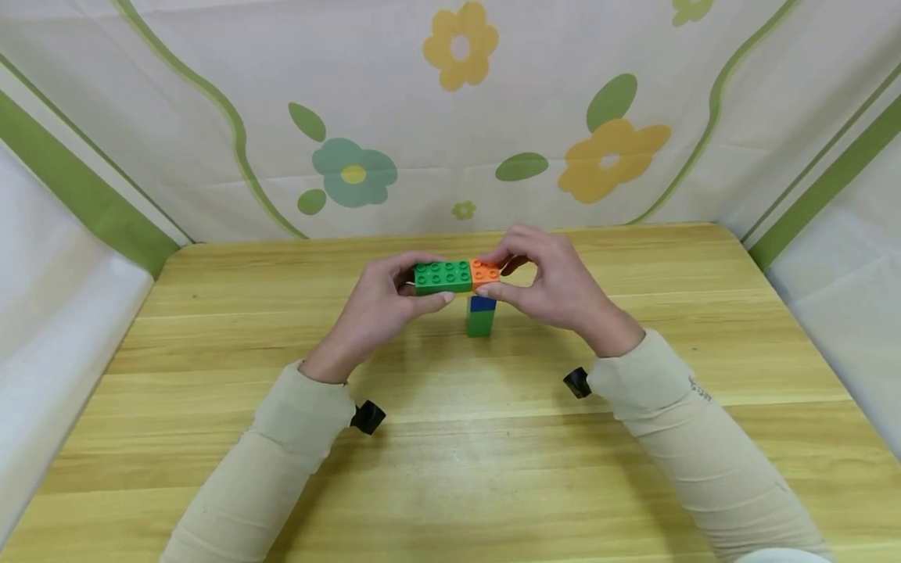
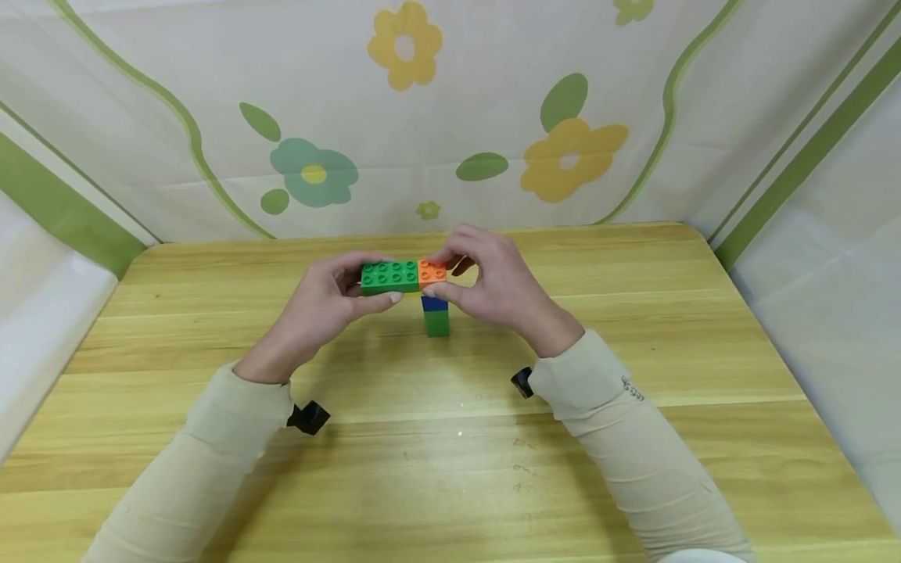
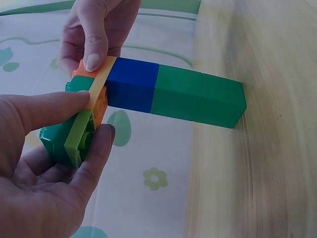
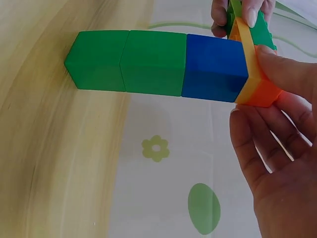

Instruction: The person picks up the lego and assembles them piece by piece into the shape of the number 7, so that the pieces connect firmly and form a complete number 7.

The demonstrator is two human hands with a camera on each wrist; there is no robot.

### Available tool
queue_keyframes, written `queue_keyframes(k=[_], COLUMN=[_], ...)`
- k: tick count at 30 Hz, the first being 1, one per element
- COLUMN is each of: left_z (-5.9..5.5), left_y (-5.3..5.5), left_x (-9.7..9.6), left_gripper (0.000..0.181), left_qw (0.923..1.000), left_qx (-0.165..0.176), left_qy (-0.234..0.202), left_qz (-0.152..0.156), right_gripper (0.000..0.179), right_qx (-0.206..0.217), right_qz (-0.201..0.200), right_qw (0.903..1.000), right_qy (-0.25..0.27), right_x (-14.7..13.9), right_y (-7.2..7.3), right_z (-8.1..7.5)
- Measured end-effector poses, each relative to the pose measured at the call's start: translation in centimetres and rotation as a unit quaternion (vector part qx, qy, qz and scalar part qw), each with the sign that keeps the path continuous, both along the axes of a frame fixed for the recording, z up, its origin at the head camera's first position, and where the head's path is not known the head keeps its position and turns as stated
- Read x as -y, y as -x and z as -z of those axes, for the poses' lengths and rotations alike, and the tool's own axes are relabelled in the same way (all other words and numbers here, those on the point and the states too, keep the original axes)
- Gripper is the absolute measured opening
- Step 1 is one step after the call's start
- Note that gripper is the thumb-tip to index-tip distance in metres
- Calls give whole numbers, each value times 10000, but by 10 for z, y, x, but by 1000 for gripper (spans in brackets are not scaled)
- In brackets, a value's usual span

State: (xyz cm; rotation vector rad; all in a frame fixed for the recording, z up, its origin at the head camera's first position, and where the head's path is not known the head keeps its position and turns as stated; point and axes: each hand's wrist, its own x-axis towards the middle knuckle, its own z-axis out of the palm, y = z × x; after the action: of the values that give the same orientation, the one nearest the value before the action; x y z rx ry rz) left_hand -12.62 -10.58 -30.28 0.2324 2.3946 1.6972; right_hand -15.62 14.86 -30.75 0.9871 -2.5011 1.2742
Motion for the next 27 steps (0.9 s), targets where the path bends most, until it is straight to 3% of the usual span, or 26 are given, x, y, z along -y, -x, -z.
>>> queue_keyframes(k=[6,11,18,22,25,27], left_z=[1,6,12,10,7,6], left_y=[-1,-3,-6,-5,-4,-4], left_x=[-1,-1,0,-2,-6,-10], left_gripper=[45,51,40,30,30,34], left_qw=[9999,9986,9962,9972,9952,9890], left_qx=[-123,-495,-732,-490,-8,404], left_qy=[-46,-151,-466,-518,-891,-1299], left_qz=[-10,-70,-117,-232,-417,-588], right_gripper=[27,29,29,30,30,30], right_qx=[45,140,259,260,261,270], right_qz=[49,64,95,107,113,106], right_qw=[9998,9993,9985,9984,9985,9985], right_qy=[182,343,465,482,476,471], right_x=[0,0,1,0,0,0], right_y=[-2,-3,-4,-5,-5,-5], right_z=[4,7,11,11,12,11])
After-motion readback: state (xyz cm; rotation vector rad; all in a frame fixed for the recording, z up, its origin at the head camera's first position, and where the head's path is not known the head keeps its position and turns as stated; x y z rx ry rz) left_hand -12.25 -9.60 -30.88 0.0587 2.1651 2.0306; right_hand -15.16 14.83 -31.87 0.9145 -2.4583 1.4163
